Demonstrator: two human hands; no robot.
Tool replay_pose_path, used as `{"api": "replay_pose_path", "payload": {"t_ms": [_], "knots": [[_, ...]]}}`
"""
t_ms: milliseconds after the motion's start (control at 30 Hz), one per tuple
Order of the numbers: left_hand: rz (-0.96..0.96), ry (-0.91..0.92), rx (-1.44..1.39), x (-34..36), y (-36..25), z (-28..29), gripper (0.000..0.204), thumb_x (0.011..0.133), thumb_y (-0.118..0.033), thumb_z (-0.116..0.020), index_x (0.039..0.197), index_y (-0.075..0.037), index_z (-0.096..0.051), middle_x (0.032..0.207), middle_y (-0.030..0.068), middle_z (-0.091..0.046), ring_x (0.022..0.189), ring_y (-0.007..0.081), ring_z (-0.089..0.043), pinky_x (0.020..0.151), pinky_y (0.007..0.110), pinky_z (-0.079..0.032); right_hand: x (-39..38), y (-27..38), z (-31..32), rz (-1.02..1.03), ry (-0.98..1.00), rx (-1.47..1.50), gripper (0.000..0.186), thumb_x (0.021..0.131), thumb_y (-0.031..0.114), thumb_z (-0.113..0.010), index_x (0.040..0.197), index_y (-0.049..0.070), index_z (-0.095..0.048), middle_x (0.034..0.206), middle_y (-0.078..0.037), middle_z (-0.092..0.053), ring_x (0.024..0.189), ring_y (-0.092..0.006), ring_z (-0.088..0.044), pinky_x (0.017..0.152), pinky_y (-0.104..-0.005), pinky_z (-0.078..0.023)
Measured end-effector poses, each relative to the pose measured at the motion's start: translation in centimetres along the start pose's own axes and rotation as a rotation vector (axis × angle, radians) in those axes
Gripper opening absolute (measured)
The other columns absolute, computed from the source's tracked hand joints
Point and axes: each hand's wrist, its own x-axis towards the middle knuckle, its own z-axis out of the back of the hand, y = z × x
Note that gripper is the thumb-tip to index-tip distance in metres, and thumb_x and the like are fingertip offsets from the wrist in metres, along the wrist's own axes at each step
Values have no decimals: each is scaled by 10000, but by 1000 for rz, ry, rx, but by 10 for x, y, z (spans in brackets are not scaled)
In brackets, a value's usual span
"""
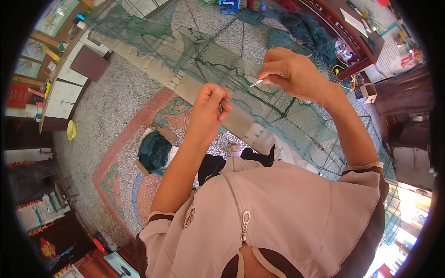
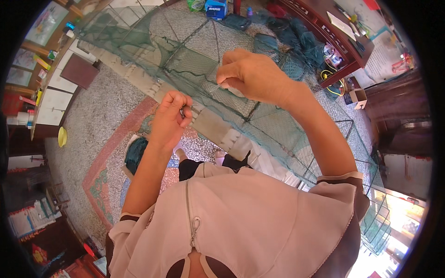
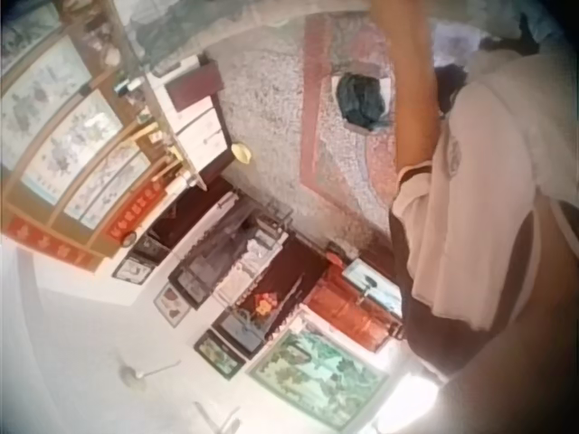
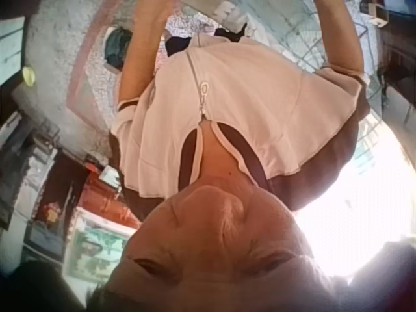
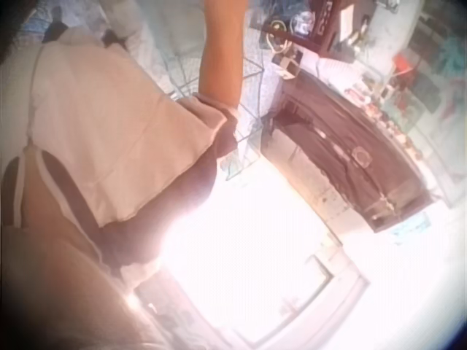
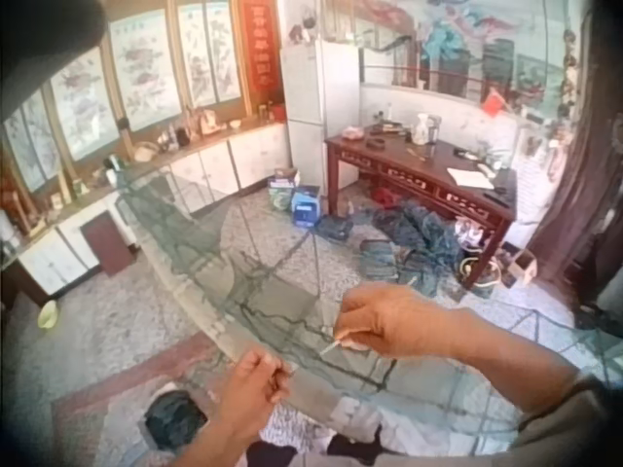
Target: The person joins sections of a green mesh fishing net using a net needle and then attaches metal clips from a small container to the net frame.
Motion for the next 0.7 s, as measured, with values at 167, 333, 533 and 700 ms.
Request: {"api": "replay_pose_path", "payload": {"t_ms": [167, 333, 533, 700], "knots": [[8, -30, -5, -1, 8, -1, 115, 972, -185, -492, 915, -86, -499, 941, 78, -592, 655, 64, -510, 489, 185, -369, 4, -12, -18, -36, 49, -21, 95, 766, 66, -667, 860, 81, -653, 849, -33, -578, 850, -236, -575, 708, -342, -471], [-8, 22, 23, -2, 11, 0, 110, 980, -172, -470, 925, -81, -497, 1070, 181, -601, 605, 38, -475, 463, 163, -354, 5, -19, -29, -27, 37, 0, 92, 761, 59, -671, 850, 82, -659, 838, -32, -580, 849, -228, -579, 710, -332, -472], [6, 32, 11, -2, 13, 4, 112, 977, -162, -471, 905, -79, -492, 1106, 209, -590, 589, 31, -463, 463, 158, -351, 7, -24, -42, 21, 14, 105, 90, 765, 34, -662, 847, 71, -653, 813, -53, -580, 834, -233, -579, 703, -334, -470], [63, -66, -51, -4, 16, 7, 99, 974, -140, -463, 903, -72, -478, 1094, 184, -599, 622, 63, -488, 481, 187, -365, 13, -9, -43, -126, 4, 311, 118, 759, 71, -693, 863, 64, -639, 830, -72, -540, 820, -224, -553, 687, -328, -459]]}}
